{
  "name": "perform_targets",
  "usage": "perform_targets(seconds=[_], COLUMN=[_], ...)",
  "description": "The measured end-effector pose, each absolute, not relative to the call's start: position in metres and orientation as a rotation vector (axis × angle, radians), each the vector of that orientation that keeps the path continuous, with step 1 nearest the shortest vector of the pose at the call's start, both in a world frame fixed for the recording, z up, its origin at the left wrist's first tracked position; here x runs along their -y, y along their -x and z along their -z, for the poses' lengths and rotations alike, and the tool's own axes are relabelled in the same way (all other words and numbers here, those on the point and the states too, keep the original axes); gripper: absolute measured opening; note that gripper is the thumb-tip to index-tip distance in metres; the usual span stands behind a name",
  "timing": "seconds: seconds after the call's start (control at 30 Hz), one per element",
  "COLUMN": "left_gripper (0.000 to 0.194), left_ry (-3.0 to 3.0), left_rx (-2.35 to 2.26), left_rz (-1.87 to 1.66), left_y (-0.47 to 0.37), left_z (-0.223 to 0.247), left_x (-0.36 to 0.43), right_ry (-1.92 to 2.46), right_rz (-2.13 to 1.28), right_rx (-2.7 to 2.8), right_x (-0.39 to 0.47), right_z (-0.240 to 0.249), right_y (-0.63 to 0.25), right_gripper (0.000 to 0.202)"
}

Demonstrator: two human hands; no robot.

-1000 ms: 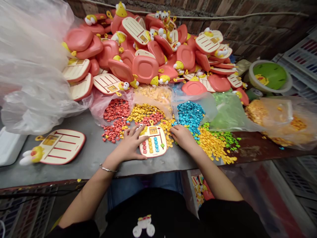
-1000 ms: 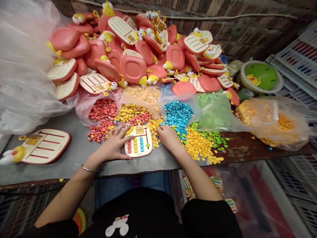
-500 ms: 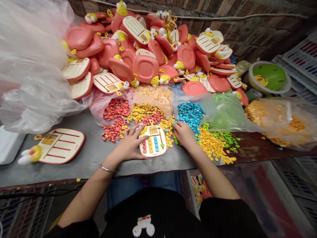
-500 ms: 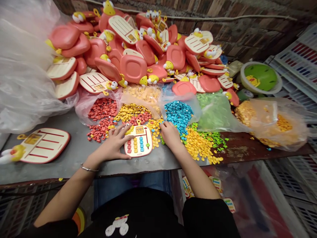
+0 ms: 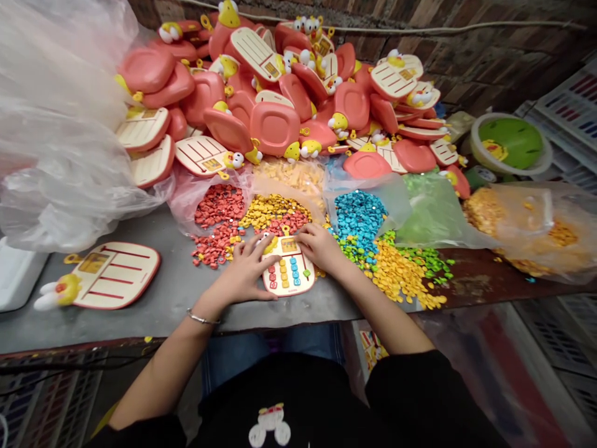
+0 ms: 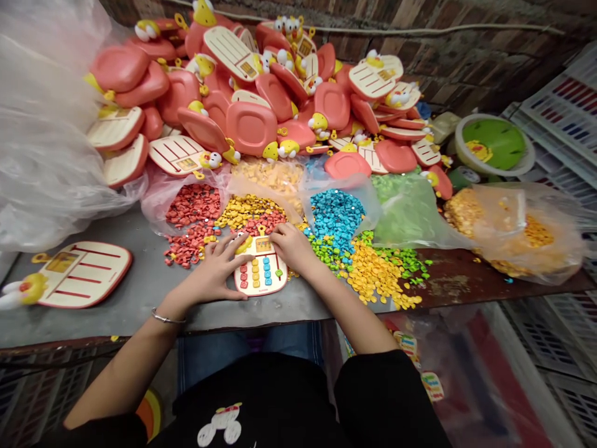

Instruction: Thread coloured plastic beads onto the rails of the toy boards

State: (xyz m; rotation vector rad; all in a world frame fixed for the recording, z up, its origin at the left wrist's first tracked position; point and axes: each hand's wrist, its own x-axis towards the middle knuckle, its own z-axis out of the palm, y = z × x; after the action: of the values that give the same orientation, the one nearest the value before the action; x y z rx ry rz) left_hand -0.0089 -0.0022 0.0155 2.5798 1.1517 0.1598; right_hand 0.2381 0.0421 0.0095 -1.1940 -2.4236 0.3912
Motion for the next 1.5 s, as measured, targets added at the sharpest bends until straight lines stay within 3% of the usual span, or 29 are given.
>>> perform_targets(seconds=[0.13, 0.3, 0.43, 0.7, 0.93, 1.17, 1.33, 1.5], left_gripper=[0.079, 0.079, 0.079, 0.078, 0.079, 0.08, 0.081, 0.081], left_ry=[-2.582, -2.558, -2.562, -2.558, -2.559, -2.563, -2.577, -2.574], left_rx=[-1.139, -1.144, -1.149, -1.141, -1.14, -1.156, -1.165, -1.168], left_rz=[-0.155, -0.173, -0.165, -0.177, -0.181, -0.171, -0.157, -0.129], left_y=[0.009, 0.009, 0.009, 0.009, 0.009, 0.009, 0.009, 0.009], left_z=[-0.015, -0.015, -0.014, -0.015, -0.015, -0.014, -0.014, -0.015], left_x=[0.002, 0.002, 0.002, 0.002, 0.002, 0.003, 0.003, 0.003], right_ry=[1.23, 1.05, 1.276, 1.524, 1.224, 1.187, 1.027, 1.292], right_rz=[-0.408, -0.847, -0.629, -0.297, -0.522, -0.406, -0.683, -0.459], right_rx=[2.471, 2.412, 2.228, 2.424, 2.042, 2.343, 2.463, 2.531], right_x=[-0.041, -0.033, -0.021, 0.006, -0.009, -0.042, -0.023, 0.008], right_z=[-0.015, -0.042, -0.047, -0.007, -0.012, -0.005, -0.031, -0.023], right_y=[-0.239, -0.267, -0.3, -0.299, -0.266, -0.241, -0.276, -0.311], right_gripper=[0.015, 0.017, 0.017, 0.009, 0.012, 0.015, 0.011, 0.012])
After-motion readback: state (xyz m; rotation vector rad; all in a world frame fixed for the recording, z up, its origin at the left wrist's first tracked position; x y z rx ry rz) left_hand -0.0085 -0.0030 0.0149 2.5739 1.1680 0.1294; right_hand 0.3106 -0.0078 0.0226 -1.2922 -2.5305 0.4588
